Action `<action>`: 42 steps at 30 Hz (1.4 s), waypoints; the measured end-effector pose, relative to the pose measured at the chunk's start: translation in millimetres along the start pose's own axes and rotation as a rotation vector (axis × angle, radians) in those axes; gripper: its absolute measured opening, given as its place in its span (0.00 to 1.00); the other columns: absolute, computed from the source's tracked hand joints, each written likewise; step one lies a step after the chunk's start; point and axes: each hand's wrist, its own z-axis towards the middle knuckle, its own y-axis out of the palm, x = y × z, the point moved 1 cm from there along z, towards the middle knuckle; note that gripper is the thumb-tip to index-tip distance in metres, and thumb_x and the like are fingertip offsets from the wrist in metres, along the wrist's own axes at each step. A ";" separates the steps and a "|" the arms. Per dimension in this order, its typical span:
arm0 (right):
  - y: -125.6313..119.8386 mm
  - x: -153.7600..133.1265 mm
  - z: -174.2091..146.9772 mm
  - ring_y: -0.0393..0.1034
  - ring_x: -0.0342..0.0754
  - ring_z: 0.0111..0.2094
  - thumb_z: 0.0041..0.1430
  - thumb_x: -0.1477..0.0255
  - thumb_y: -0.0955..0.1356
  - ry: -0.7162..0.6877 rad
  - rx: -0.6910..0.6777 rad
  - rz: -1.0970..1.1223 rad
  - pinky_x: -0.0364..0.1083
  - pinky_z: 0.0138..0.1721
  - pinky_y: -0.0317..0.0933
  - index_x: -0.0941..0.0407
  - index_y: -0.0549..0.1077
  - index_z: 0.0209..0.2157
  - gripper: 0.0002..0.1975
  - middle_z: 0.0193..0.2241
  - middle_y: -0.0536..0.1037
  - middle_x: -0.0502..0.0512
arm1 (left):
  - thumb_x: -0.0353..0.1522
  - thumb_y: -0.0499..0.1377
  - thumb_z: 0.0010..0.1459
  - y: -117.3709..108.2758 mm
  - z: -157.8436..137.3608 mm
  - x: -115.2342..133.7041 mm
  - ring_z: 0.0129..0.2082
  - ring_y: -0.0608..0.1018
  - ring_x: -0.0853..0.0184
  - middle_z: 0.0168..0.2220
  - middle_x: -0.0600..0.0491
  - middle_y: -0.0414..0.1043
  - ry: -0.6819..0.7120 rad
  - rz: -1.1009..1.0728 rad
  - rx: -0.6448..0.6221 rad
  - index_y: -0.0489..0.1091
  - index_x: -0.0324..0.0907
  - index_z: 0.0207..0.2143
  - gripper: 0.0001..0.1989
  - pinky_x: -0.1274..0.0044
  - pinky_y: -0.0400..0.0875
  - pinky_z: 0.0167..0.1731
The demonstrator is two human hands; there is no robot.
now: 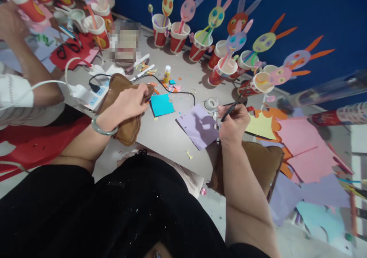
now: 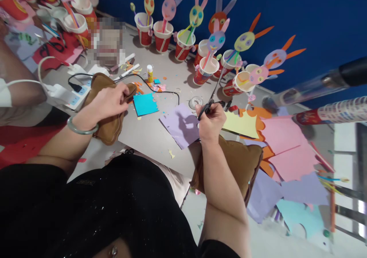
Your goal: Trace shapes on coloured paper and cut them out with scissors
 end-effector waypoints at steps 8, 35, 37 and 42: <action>-0.6 -6.7 -0.1 0.61 0.44 0.22 0.45 0.58 0.80 0.052 -0.043 -0.068 0.48 0.26 0.59 0.50 0.61 0.24 0.25 0.20 0.68 0.44 | 0.35 0.63 0.46 -43.7 -14.4 -61.1 0.16 0.61 0.75 0.18 0.64 0.62 -0.082 -0.813 0.218 0.64 0.46 0.35 0.14 0.77 0.51 0.19; 1.5 -0.8 -0.3 0.59 0.44 0.22 0.44 0.55 0.80 0.065 -0.060 -0.040 0.50 0.27 0.61 0.50 0.62 0.24 0.26 0.21 0.69 0.45 | 0.25 0.52 0.62 9.0 -0.5 7.3 0.55 0.72 0.50 0.54 0.39 0.70 0.482 0.244 0.061 0.74 0.43 0.57 0.22 0.60 0.67 0.51; 1.4 -0.2 -0.3 0.59 0.45 0.22 0.45 0.55 0.80 0.056 -0.055 -0.047 0.50 0.27 0.62 0.50 0.62 0.23 0.26 0.21 0.69 0.45 | 0.25 0.50 0.65 14.3 -0.2 9.1 0.59 0.70 0.47 0.57 0.38 0.68 0.522 0.307 0.048 0.78 0.46 0.53 0.21 0.57 0.66 0.52; -0.2 0.9 -1.2 0.61 0.45 0.23 0.46 0.55 0.80 0.057 -0.047 -0.056 0.50 0.28 0.62 0.50 0.61 0.24 0.25 0.21 0.68 0.45 | 0.26 0.52 0.64 11.2 -1.8 5.6 0.61 0.69 0.42 0.60 0.36 0.67 0.414 0.349 0.008 0.82 0.40 0.39 0.16 0.52 0.65 0.52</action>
